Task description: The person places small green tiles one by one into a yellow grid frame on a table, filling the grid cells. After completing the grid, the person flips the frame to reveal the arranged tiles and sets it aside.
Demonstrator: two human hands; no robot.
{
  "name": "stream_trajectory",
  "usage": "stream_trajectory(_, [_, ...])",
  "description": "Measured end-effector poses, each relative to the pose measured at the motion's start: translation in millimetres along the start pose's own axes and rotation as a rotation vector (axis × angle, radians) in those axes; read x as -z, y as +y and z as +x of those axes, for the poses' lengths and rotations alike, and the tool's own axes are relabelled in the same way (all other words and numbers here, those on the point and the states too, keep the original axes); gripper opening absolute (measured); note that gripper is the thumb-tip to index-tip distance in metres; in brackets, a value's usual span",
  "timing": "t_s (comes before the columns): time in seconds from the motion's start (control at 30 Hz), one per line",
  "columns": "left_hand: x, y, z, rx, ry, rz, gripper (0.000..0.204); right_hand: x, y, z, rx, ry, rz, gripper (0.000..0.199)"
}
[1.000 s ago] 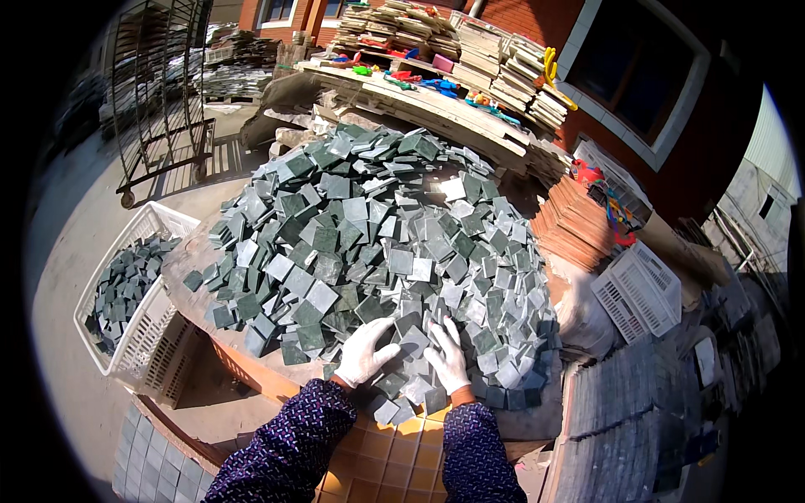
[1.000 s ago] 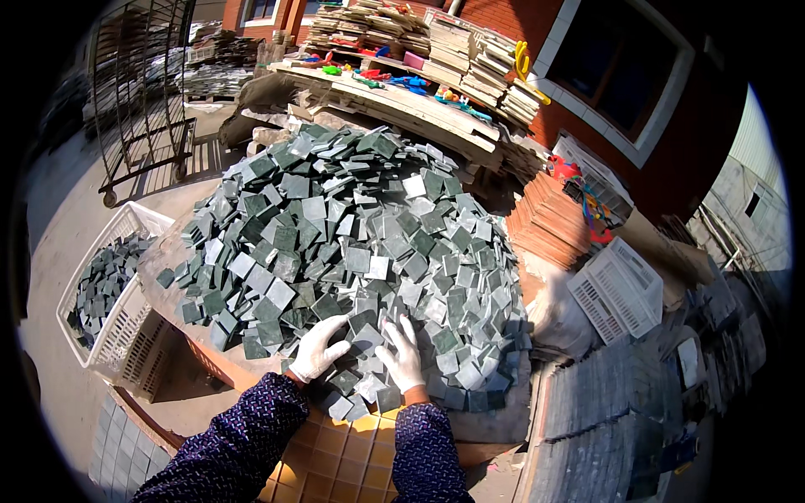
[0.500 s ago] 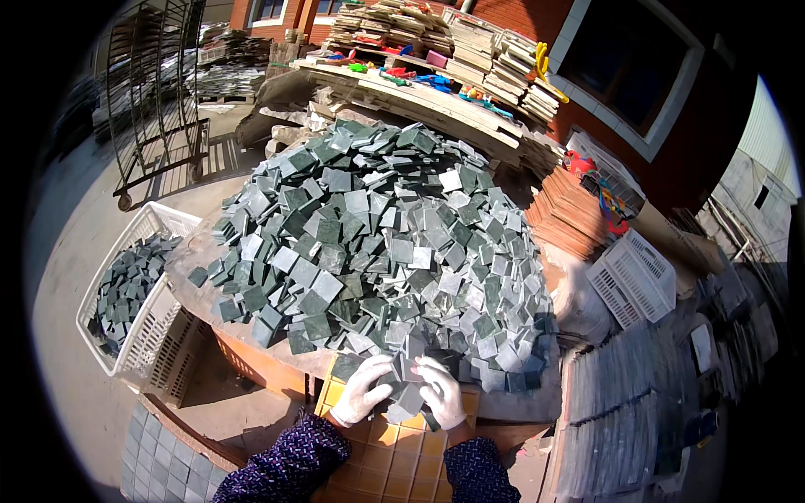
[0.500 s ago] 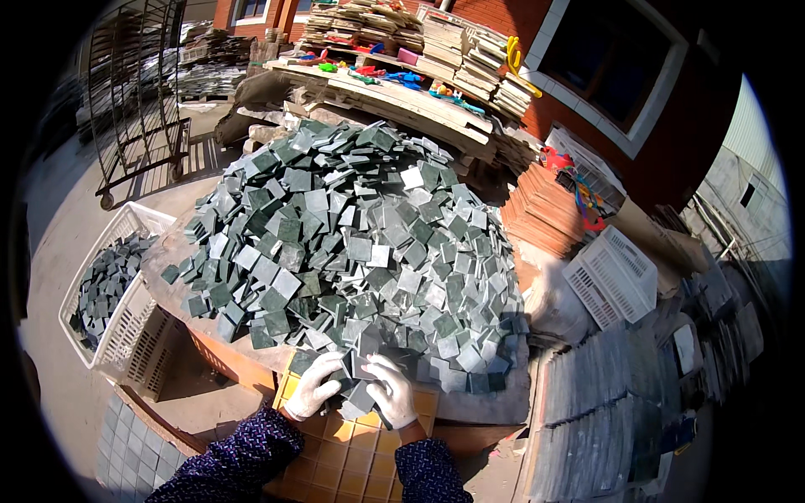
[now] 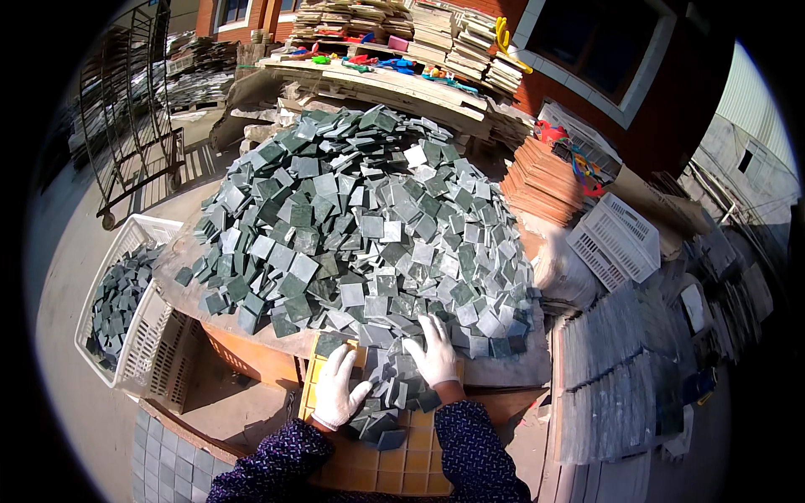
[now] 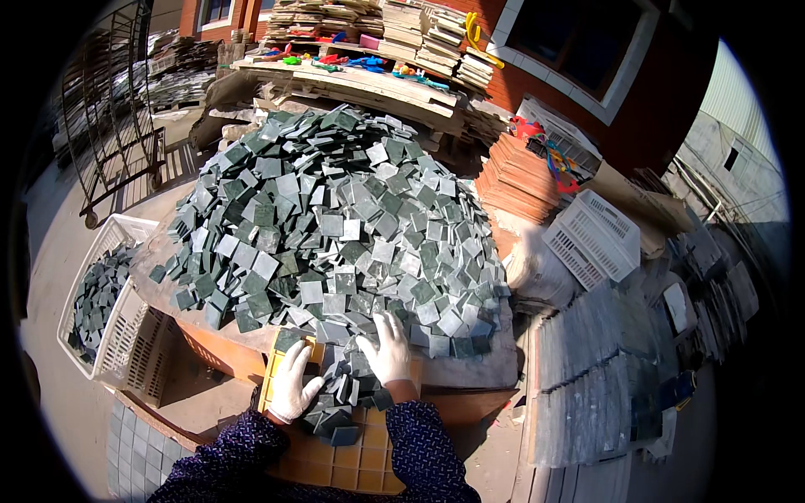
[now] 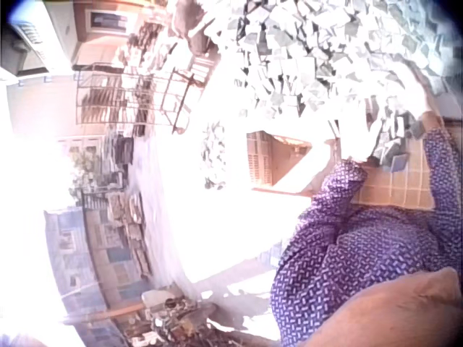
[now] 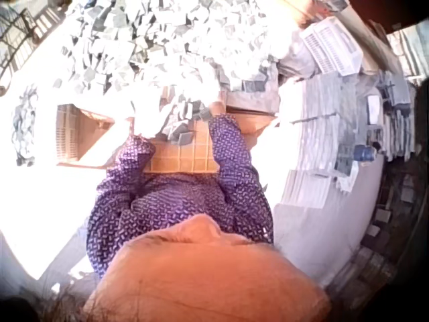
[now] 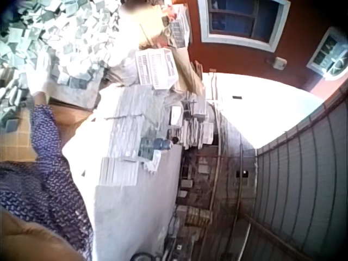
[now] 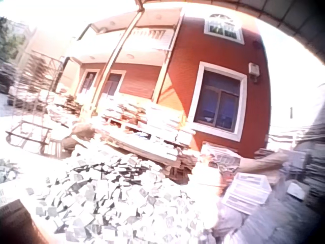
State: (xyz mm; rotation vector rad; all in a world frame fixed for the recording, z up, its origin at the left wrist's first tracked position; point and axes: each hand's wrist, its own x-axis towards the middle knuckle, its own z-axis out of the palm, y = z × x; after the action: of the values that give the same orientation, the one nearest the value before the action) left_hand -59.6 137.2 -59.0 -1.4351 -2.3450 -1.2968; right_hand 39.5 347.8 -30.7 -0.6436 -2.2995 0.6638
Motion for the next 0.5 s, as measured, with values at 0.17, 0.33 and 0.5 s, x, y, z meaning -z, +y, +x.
stream_trajectory(0.17, [-0.3,-1.8,8.3,0.047,-0.044,-0.152,0.065,-25.4,-4.8,7.3,0.072,-0.315,-0.186,0.054])
stream_trajectory(0.33, [19.7,10.3,-21.5,0.006,-0.143,-0.097,0.072,10.1,-25.7,-64.5,0.407,-0.358,-0.102,0.042])
stream_trajectory(0.5, [43.8,38.4,-74.7,-0.100,-0.481,0.255,0.079,26.2,-52.0,-121.9,0.544,-0.453,-0.104,0.059])
